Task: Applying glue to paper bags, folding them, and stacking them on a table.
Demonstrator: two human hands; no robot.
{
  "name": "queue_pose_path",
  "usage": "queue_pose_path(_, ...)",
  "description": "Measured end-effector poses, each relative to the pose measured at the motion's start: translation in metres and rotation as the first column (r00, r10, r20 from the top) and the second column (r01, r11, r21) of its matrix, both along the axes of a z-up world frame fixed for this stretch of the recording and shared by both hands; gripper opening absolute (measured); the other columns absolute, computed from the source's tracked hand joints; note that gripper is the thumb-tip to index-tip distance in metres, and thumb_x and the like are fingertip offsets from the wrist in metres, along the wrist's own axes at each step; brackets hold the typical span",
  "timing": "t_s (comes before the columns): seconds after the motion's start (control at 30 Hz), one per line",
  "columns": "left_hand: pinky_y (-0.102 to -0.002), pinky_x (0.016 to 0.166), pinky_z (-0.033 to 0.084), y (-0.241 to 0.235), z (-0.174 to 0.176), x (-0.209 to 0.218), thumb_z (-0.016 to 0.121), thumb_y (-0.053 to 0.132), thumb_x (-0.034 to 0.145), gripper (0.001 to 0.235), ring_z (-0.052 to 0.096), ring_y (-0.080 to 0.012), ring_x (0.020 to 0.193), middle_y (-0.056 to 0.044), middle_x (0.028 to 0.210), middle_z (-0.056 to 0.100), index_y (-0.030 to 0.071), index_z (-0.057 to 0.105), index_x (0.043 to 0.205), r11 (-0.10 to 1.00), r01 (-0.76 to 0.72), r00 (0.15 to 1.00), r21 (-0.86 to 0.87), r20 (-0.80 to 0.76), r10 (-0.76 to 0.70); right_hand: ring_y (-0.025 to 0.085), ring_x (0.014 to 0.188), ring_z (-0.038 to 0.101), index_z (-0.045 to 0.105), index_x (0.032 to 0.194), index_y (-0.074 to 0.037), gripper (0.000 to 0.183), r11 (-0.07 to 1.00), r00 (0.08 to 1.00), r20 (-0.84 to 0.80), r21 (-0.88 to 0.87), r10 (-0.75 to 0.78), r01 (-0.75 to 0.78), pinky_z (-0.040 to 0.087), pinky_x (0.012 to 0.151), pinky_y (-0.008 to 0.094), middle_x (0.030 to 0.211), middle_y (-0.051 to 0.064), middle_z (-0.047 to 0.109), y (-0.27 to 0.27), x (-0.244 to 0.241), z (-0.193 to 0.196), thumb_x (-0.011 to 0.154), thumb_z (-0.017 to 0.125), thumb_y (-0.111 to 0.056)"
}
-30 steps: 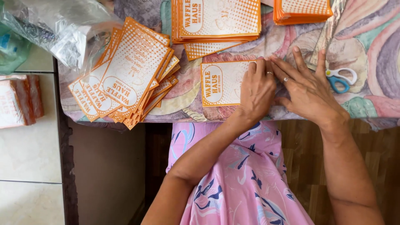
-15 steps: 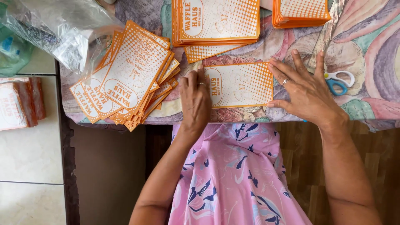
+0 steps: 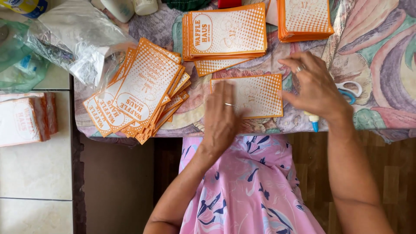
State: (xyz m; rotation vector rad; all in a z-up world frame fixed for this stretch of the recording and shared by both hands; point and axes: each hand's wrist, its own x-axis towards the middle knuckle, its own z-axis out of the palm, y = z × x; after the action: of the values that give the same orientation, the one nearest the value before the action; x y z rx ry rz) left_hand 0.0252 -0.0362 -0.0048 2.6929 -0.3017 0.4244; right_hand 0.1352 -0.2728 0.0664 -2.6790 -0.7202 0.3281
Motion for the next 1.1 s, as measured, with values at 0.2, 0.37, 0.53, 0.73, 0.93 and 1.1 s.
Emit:
queue_pose_path(0.2,-0.059,0.129,0.024,-0.019,-0.006,-0.026,0.084,0.039,0.089,0.101,0.025,-0.04,0.158,-0.018,0.169,0.028,0.01,0.022,0.164,0.921,0.255,0.965,0.295,-0.134,-0.225,0.036,0.136,0.055,0.076,0.13,0.001,0.056,0.971,0.712,0.666,-0.092,0.224,-0.22,0.046,0.113,0.048,0.139,0.018,0.07,0.059,0.051,-0.042,0.084,0.093,-0.026)
queue_pose_path(0.37,-0.044,0.082,0.047,0.022,0.015,-0.048,0.064,0.002,0.091,0.052,0.057,-0.0323,0.102,-0.01,0.108,0.062,0.006,0.056,0.143,0.941,0.31,0.942,-0.137,-0.09,-0.324,0.037,0.128,0.063,0.075,0.122,0.0,0.038,0.95,0.666,0.677,-0.234,0.313,-0.209,0.055,0.105,0.046,0.131,0.017,0.073,0.065,0.054,-0.058,0.089,0.085,-0.017)
queue_pose_path(0.53,-0.042,0.065,0.045,0.138,0.056,-0.011,0.067,0.004,0.097,0.014,0.058,-0.0265,0.07,-0.011,0.08,0.064,0.005,0.062,0.084,0.871,-0.012,0.983,-0.491,-0.164,-0.079,0.03,0.104,0.079,0.077,0.098,-0.004,0.007,0.955,0.563,0.773,-0.203,0.293,-0.218,0.068,0.087,0.038,0.107,0.014,0.081,0.046,0.029,-0.052,0.096,0.082,0.0)
queue_pose_path(0.73,-0.054,0.075,0.052,0.207,0.06,0.037,0.08,0.011,0.095,0.047,0.07,-0.052,0.09,-0.029,0.097,0.072,-0.006,0.061,0.134,0.935,-0.302,0.951,-0.188,-0.124,0.282,0.035,0.118,0.068,0.076,0.109,-0.001,0.021,0.963,0.531,0.827,-0.042,0.184,-0.268,0.054,0.096,0.045,0.116,0.016,0.074,0.047,0.04,-0.061,0.108,0.065,-0.019)
queue_pose_path(0.93,-0.036,0.08,0.049,0.176,0.034,0.032,0.083,0.014,0.093,0.034,0.059,-0.0268,0.098,-0.011,0.105,0.062,0.004,0.07,0.122,0.857,-0.497,0.862,0.135,0.195,0.469,0.034,0.111,0.071,0.08,0.105,-0.003,0.009,0.978,0.594,0.781,-0.104,0.194,-0.182,0.058,0.087,0.04,0.102,0.016,0.077,0.062,0.045,-0.076,0.101,0.075,-0.01)
queue_pose_path(1.1,-0.034,0.073,0.058,0.107,0.04,0.015,0.076,0.011,0.097,0.016,0.07,-0.0269,0.089,-0.011,0.102,0.066,0.003,0.076,0.112,0.986,-0.048,0.905,-0.159,0.411,0.11,0.034,0.101,0.074,0.075,0.099,-0.002,0.016,0.945,0.574,0.796,0.011,0.189,-0.327,0.061,0.079,0.04,0.096,0.013,0.074,0.034,-0.001,-0.067,0.104,0.061,-0.001)
